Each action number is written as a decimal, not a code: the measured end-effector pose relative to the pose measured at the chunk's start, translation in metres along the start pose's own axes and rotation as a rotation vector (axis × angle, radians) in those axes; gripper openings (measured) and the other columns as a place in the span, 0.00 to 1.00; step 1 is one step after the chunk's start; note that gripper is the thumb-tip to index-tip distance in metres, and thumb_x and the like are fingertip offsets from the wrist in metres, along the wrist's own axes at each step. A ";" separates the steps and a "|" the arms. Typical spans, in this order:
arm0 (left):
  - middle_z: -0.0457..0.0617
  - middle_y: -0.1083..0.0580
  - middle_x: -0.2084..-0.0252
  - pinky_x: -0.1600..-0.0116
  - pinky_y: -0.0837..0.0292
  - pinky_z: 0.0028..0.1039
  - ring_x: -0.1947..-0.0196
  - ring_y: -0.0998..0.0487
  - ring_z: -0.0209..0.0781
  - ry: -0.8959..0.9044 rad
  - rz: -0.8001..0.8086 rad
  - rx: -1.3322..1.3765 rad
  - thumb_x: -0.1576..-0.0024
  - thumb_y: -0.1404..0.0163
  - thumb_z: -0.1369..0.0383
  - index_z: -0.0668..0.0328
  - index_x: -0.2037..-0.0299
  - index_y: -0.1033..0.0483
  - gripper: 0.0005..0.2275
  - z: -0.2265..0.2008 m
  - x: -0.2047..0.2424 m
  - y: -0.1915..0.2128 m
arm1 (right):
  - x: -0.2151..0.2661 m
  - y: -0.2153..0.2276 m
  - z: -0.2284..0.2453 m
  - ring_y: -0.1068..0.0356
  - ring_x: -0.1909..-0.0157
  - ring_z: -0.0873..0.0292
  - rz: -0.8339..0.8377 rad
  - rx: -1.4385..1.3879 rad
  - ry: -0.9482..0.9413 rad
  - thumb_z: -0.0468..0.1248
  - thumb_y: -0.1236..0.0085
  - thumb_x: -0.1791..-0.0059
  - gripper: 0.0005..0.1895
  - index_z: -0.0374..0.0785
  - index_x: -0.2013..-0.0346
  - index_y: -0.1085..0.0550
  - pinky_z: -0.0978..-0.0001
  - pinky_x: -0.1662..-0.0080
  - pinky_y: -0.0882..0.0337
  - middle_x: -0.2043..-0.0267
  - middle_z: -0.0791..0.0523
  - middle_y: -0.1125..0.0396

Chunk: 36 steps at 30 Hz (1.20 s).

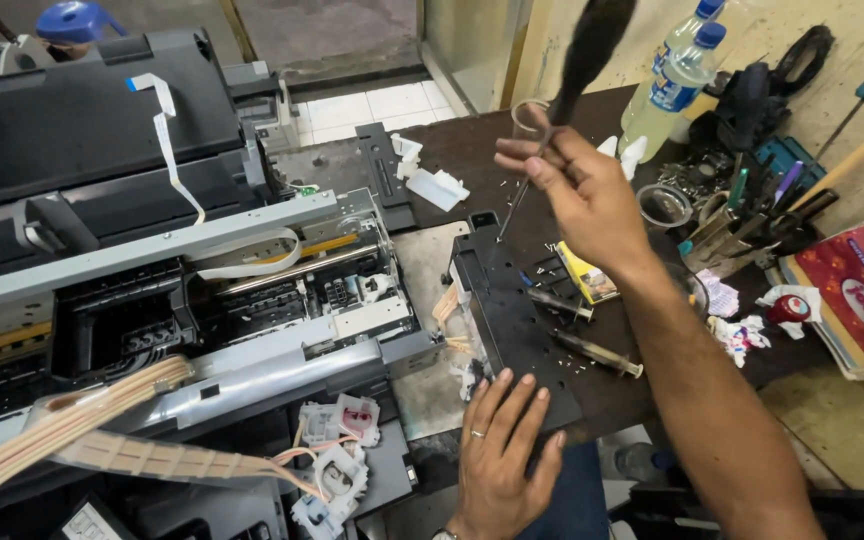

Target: The person uses a screwdriver to remove screws from a black plastic cover of a disassembled printer. They then use a white cloth to wipe the cover and handle a cylindrical component with attached wires.

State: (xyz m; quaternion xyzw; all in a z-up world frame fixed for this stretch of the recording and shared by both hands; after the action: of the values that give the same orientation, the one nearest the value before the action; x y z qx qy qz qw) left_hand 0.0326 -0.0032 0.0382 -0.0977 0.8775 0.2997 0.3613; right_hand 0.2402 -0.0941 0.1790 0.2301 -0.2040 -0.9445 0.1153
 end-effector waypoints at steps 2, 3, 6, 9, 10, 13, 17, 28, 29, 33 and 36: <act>0.57 0.27 0.37 0.31 0.39 0.56 0.33 0.32 0.59 0.033 0.007 0.010 0.36 0.50 0.63 0.64 0.40 0.24 0.17 0.002 0.005 -0.005 | 0.005 0.008 0.011 0.26 0.37 0.52 -0.024 0.004 0.025 0.30 0.61 0.42 0.25 0.32 0.29 0.45 0.55 0.34 0.31 0.39 0.47 0.30; 0.55 0.28 0.36 0.31 0.40 0.57 0.32 0.33 0.58 0.066 0.013 0.020 0.36 0.51 0.60 0.61 0.39 0.25 0.19 0.004 0.006 -0.008 | 0.007 0.013 0.017 0.26 0.38 0.52 -0.048 0.008 0.051 0.30 0.61 0.42 0.26 0.32 0.28 0.46 0.55 0.34 0.31 0.39 0.47 0.29; 0.54 0.28 0.35 0.30 0.38 0.58 0.31 0.34 0.58 0.076 -0.037 -0.018 0.36 0.51 0.61 0.60 0.38 0.25 0.18 0.001 0.012 -0.012 | 0.018 0.027 0.034 0.25 0.40 0.46 -0.056 -0.024 0.057 0.26 0.64 0.42 0.25 0.25 0.29 0.47 0.59 0.36 0.26 0.42 0.41 0.30; 0.59 0.23 0.56 0.52 0.23 0.41 0.59 0.22 0.55 -0.163 -0.243 0.105 0.39 0.51 0.72 0.70 0.56 0.21 0.09 -0.030 0.007 0.005 | 0.048 0.048 0.051 0.23 0.45 0.49 -0.130 0.101 0.020 0.27 0.62 0.41 0.24 0.29 0.29 0.44 0.61 0.41 0.24 0.46 0.43 0.28; 0.59 0.23 0.56 0.52 0.23 0.41 0.59 0.22 0.55 -0.161 -0.238 0.114 0.39 0.51 0.72 0.70 0.56 0.21 0.09 -0.043 0.014 -0.001 | 0.060 0.052 0.048 0.23 0.45 0.49 -0.134 0.107 0.011 0.27 0.62 0.41 0.24 0.29 0.29 0.44 0.61 0.41 0.24 0.46 0.43 0.28; 0.49 0.21 0.63 0.59 0.25 0.29 0.65 0.18 0.42 0.515 0.028 0.563 0.39 0.47 0.66 0.58 0.60 0.15 0.08 -0.044 0.039 -0.047 | 0.103 0.064 0.036 0.23 0.51 0.42 -0.156 0.122 0.130 0.27 0.59 0.41 0.16 0.18 0.40 0.38 0.57 0.48 0.19 0.51 0.37 0.29; 0.45 0.21 0.59 0.62 0.26 0.24 0.70 0.23 0.32 1.150 0.264 1.091 0.36 0.51 0.59 0.54 0.44 0.28 0.15 -0.033 0.056 -0.117 | 0.162 0.068 -0.010 0.22 0.49 0.46 -0.282 0.108 0.014 0.27 0.56 0.41 0.09 0.29 0.47 0.34 0.57 0.43 0.20 0.52 0.44 0.27; 0.47 0.46 0.21 0.53 0.20 0.29 0.42 0.20 0.40 1.001 0.185 1.036 0.40 0.53 0.59 0.34 0.24 0.66 0.38 -0.019 0.029 -0.152 | 0.233 0.048 -0.058 0.23 0.47 0.49 -0.470 0.012 -0.060 0.30 0.54 0.42 0.07 0.30 0.50 0.32 0.61 0.41 0.22 0.51 0.45 0.27; 0.48 0.45 0.22 0.45 0.23 0.30 0.42 0.20 0.42 0.954 0.120 1.106 0.39 0.54 0.61 0.40 0.24 0.61 0.35 -0.016 0.028 -0.156 | 0.233 0.046 -0.059 0.23 0.47 0.48 -0.458 -0.027 -0.061 0.29 0.54 0.42 0.07 0.31 0.49 0.33 0.60 0.40 0.21 0.50 0.45 0.27; 0.49 0.29 0.31 0.34 0.30 0.40 0.39 0.22 0.46 1.046 0.188 1.085 0.40 0.57 0.58 0.33 0.25 0.54 0.31 -0.013 0.023 -0.150 | 0.232 0.040 -0.061 0.22 0.48 0.47 -0.455 -0.077 -0.094 0.29 0.55 0.42 0.08 0.31 0.48 0.33 0.59 0.41 0.21 0.49 0.44 0.27; 0.49 0.30 0.30 0.33 0.33 0.41 0.38 0.22 0.51 1.120 0.220 1.074 0.41 0.57 0.58 0.30 0.26 0.54 0.31 -0.015 0.019 -0.145 | 0.230 0.042 -0.060 0.22 0.48 0.47 -0.438 -0.061 -0.112 0.30 0.55 0.43 0.08 0.30 0.49 0.33 0.61 0.41 0.21 0.49 0.43 0.27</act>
State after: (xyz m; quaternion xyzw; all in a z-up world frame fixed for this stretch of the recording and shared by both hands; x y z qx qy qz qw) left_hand 0.0667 -0.1272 -0.0325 0.0416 0.9585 -0.2257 -0.1691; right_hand 0.0749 -0.2231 0.0602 0.2127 -0.1267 -0.9640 -0.0970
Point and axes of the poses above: each hand's wrist, its own x-axis away from the middle knuckle, its own y-axis out of the back of the hand, z = x × y, the point moved 4 cm from there along -x, towards the middle knuckle
